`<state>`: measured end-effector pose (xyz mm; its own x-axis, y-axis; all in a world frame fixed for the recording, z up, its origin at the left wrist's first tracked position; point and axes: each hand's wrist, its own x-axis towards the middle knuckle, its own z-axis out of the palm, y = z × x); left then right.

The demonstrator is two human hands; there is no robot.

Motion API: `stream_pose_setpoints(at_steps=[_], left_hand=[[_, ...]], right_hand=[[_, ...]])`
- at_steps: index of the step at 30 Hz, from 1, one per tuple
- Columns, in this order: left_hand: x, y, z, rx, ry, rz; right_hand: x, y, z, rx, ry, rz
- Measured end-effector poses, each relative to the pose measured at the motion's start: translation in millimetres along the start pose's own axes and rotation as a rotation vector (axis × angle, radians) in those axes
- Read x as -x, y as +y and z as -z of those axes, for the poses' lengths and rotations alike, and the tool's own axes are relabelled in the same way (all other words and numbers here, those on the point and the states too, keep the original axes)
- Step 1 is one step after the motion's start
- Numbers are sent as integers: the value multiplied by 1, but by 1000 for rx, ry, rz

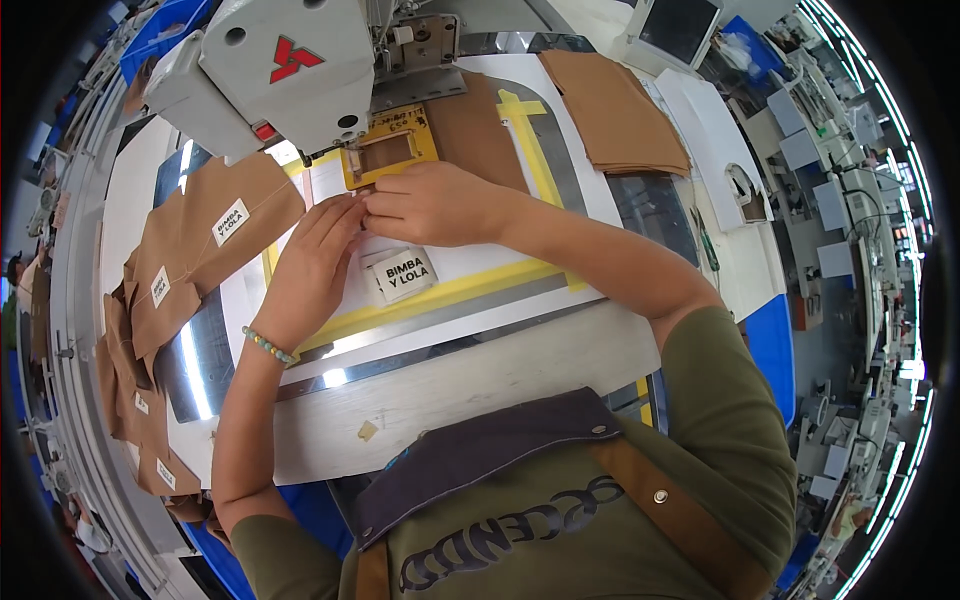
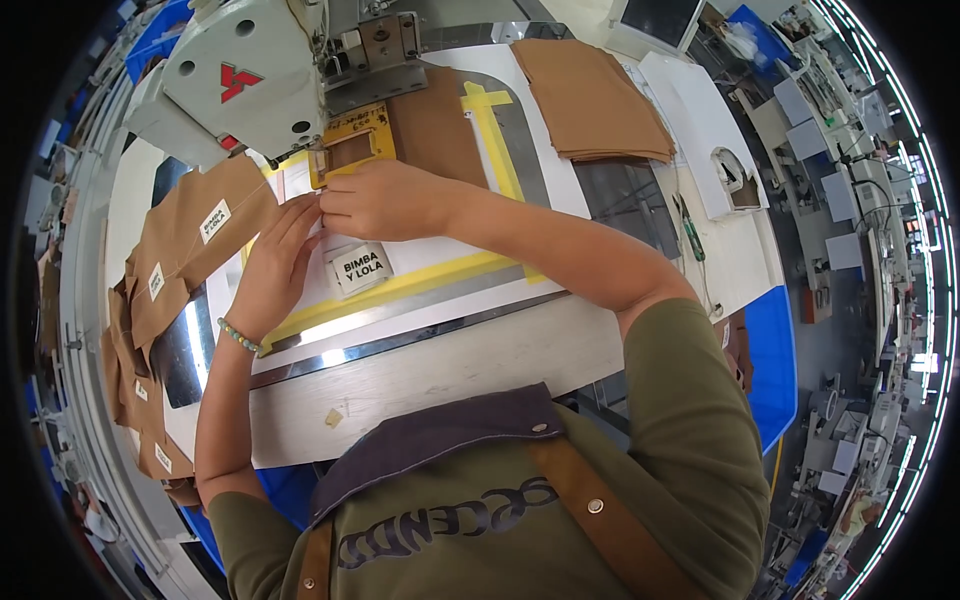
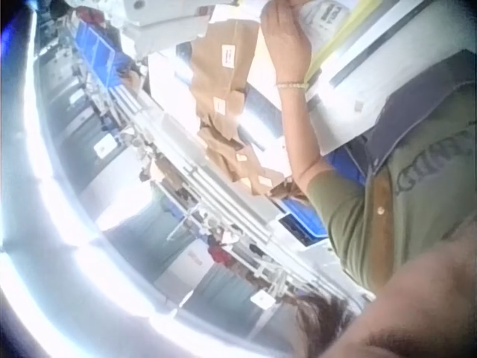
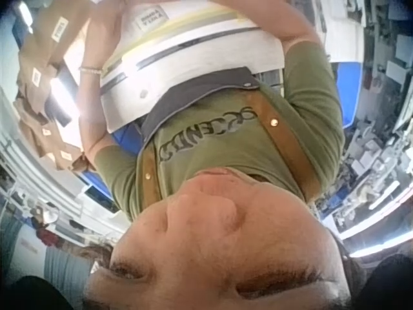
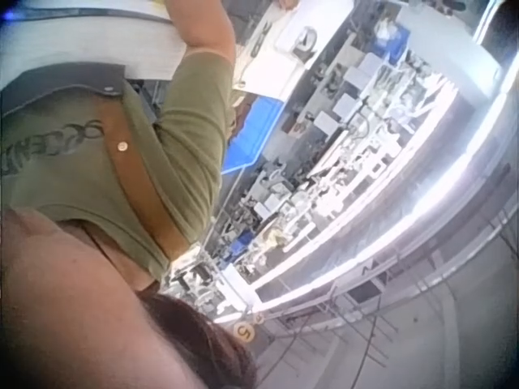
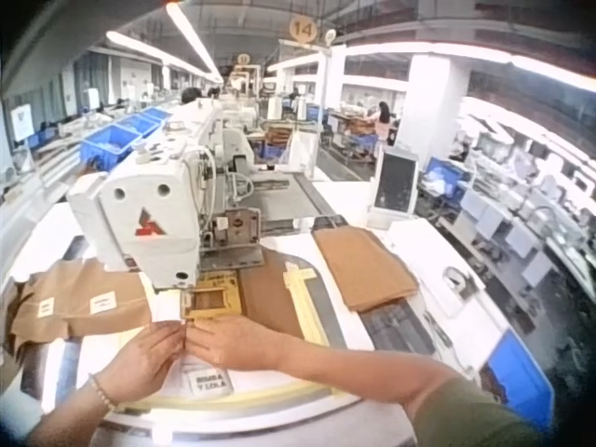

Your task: Sewing rectangular leather labels onto flat leather pieces using an industrial sewing machine.

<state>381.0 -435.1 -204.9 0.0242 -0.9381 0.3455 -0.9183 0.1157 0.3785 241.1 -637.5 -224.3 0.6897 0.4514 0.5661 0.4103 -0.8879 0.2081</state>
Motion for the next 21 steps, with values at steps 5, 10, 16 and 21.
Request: stream_pose_setpoints(at_steps=[5, 10, 16, 21], left_hand=[[11, -6, 1, 50, -91, 103], [22, -8, 2, -198, -143, 46], [32, -18, 9, -322, -149, 157], [38, -18, 5, -277, -136, 189]], right_hand=[[4, -1, 13, -149, -50, -269], [38, 9, 56, -200, -135, -548], [74, -2, 87, -271, -420, -558], [85, -16, 78, -249, -584, -577]])
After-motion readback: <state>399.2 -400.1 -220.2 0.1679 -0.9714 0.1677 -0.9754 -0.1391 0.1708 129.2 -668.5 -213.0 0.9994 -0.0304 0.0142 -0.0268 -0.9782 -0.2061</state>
